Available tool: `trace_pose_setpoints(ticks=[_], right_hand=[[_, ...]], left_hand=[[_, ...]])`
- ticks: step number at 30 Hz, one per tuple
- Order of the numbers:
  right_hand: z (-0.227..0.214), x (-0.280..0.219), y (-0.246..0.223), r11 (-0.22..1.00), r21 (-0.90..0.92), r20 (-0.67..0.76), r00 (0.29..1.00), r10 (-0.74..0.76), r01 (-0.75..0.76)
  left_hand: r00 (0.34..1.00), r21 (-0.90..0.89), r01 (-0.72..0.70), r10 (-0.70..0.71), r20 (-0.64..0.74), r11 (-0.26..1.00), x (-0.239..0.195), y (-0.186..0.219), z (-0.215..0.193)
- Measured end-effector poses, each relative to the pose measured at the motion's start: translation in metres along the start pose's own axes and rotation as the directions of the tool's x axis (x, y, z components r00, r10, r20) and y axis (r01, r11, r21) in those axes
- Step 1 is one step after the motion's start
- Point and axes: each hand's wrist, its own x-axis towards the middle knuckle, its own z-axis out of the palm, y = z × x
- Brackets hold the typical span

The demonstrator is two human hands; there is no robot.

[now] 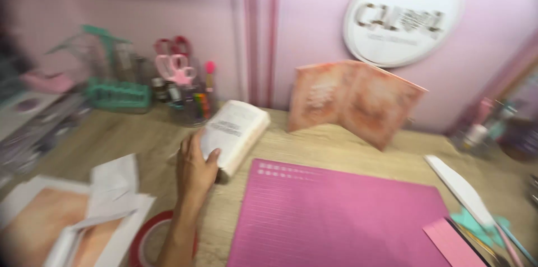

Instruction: Assembling a book cover by smoothing paper onto cardboard and trimming the edges with a utility knife and ruler

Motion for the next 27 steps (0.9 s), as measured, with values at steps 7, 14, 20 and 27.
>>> trace_pose_setpoints(ticks=[7,14,20,27], right_hand=[[0.09,0.131,0.358,0.999,0.027,0.192,0.981,0.037,-0.043],[0.177,0.194,0.428,0.88,-0.357,0.127,0.917,0.378,-0.314],[0.178,0.192,0.454,0.946,-0.291,0.104,0.978,0.182,-0.145],[0.177,0.192,0.466,0.932,-0.28,0.081,0.962,0.262,-0.23]], left_hand=[[0.724,-0.955,0.294,-0.645,0.244,-0.032,-0.009,-0.027,0.05],[0.646,-0.934,0.353,-0.735,0.208,0.047,-0.003,-0.042,0.064],[0.525,-0.824,0.546,-0.705,0.477,-0.151,0.015,0.026,-0.025],[0.625,-0.913,0.387,-0.765,0.157,0.13,0.023,0.062,-0.005]])
